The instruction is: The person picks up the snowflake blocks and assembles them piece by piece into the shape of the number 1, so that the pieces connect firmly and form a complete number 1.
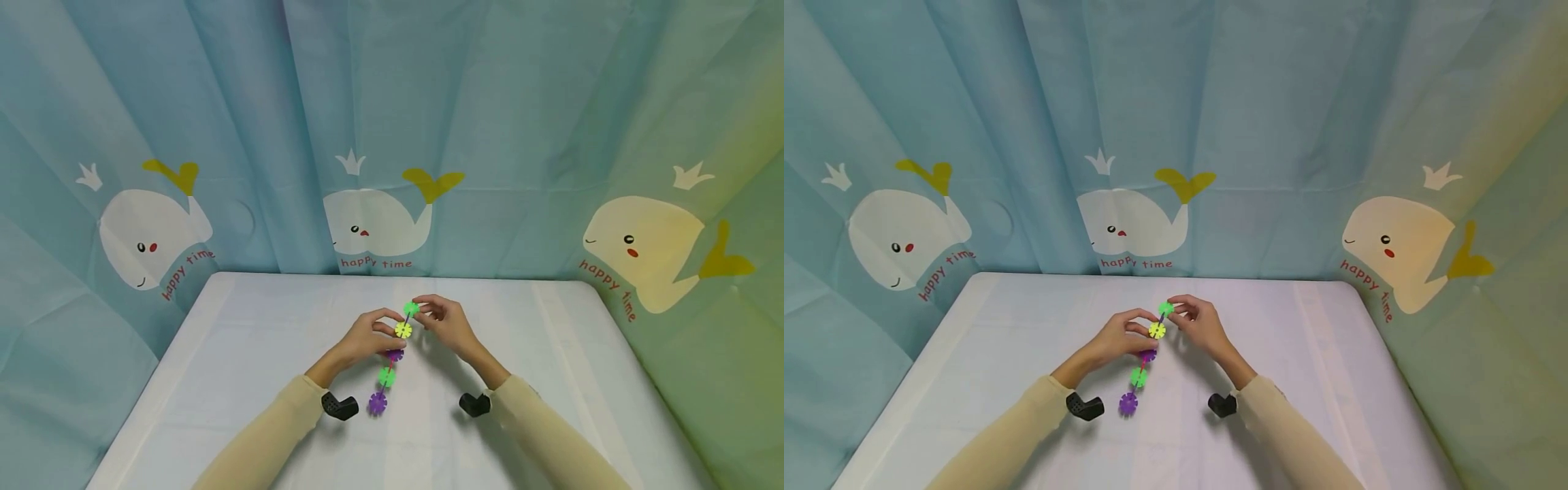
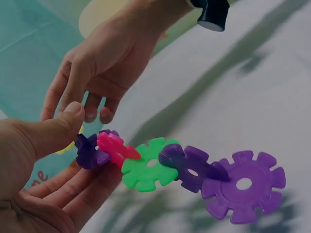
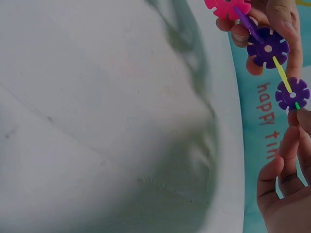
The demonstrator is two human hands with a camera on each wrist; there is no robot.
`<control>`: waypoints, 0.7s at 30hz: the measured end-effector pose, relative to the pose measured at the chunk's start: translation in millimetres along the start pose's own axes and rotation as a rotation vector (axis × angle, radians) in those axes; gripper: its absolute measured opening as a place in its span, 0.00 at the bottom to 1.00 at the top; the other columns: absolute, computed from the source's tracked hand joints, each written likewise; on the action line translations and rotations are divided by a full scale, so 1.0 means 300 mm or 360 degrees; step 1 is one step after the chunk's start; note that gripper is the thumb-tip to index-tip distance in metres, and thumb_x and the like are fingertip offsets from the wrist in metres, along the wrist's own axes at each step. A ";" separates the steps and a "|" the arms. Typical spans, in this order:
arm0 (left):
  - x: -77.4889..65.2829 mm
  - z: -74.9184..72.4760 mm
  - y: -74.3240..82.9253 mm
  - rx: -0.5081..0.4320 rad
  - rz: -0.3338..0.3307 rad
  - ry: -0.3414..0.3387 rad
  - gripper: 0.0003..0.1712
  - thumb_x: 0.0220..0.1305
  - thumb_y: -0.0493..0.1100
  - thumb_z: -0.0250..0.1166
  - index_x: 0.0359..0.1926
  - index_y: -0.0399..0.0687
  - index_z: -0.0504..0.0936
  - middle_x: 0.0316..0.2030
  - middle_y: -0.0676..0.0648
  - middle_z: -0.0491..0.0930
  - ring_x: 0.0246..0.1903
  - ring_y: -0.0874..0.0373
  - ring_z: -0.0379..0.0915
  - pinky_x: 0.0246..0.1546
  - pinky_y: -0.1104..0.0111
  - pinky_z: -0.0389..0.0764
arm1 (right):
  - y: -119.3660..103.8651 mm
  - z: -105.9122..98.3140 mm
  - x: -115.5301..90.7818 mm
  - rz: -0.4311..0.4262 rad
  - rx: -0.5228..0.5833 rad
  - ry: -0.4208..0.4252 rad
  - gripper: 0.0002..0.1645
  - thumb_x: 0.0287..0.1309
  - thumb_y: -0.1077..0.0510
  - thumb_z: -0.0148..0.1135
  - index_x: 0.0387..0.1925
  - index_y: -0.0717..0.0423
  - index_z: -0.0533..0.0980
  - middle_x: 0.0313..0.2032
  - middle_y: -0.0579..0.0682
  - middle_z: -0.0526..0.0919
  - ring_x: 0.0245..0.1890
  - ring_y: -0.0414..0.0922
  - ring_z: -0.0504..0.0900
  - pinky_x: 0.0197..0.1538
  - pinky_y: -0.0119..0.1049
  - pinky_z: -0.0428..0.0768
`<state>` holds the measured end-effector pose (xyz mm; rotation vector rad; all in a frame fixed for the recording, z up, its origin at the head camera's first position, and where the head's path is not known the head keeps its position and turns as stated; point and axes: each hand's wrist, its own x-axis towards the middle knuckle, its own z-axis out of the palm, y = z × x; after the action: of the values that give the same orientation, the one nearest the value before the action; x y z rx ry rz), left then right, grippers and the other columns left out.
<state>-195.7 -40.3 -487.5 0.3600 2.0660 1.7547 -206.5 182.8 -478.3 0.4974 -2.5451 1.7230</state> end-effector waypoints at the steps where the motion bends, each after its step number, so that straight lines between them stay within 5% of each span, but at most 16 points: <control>1: 0.004 0.004 0.000 -0.0009 -0.0004 0.0012 0.23 0.61 0.36 0.75 0.57 0.48 0.81 0.37 0.44 0.86 0.32 0.56 0.85 0.34 0.60 0.86 | 0.017 0.000 0.007 0.0003 0.0000 0.0005 0.20 0.65 0.66 0.68 0.57 0.66 0.80 0.41 0.65 0.88 0.31 0.63 0.83 0.31 0.31 0.78; 10: 0.056 0.036 -0.017 -0.0094 -0.0070 0.0080 0.25 0.59 0.37 0.77 0.57 0.47 0.80 0.37 0.41 0.85 0.21 0.54 0.83 0.25 0.56 0.86 | 0.062 -0.013 0.051 0.0099 -0.0003 -0.0022 0.17 0.67 0.64 0.67 0.56 0.60 0.82 0.40 0.60 0.88 0.35 0.66 0.84 0.32 0.34 0.78; 21: 0.107 0.074 -0.057 -0.0147 -0.0115 0.0186 0.25 0.57 0.37 0.79 0.55 0.45 0.80 0.34 0.42 0.86 0.16 0.54 0.81 0.17 0.60 0.83 | 0.119 -0.017 0.087 0.0213 -0.0087 -0.0044 0.18 0.68 0.64 0.66 0.58 0.59 0.81 0.40 0.57 0.87 0.33 0.57 0.85 0.31 0.37 0.78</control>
<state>-212.6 -9.6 -511.7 0.1575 2.0404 1.8601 -241.7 193.0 -503.3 0.3583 -2.6943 1.6919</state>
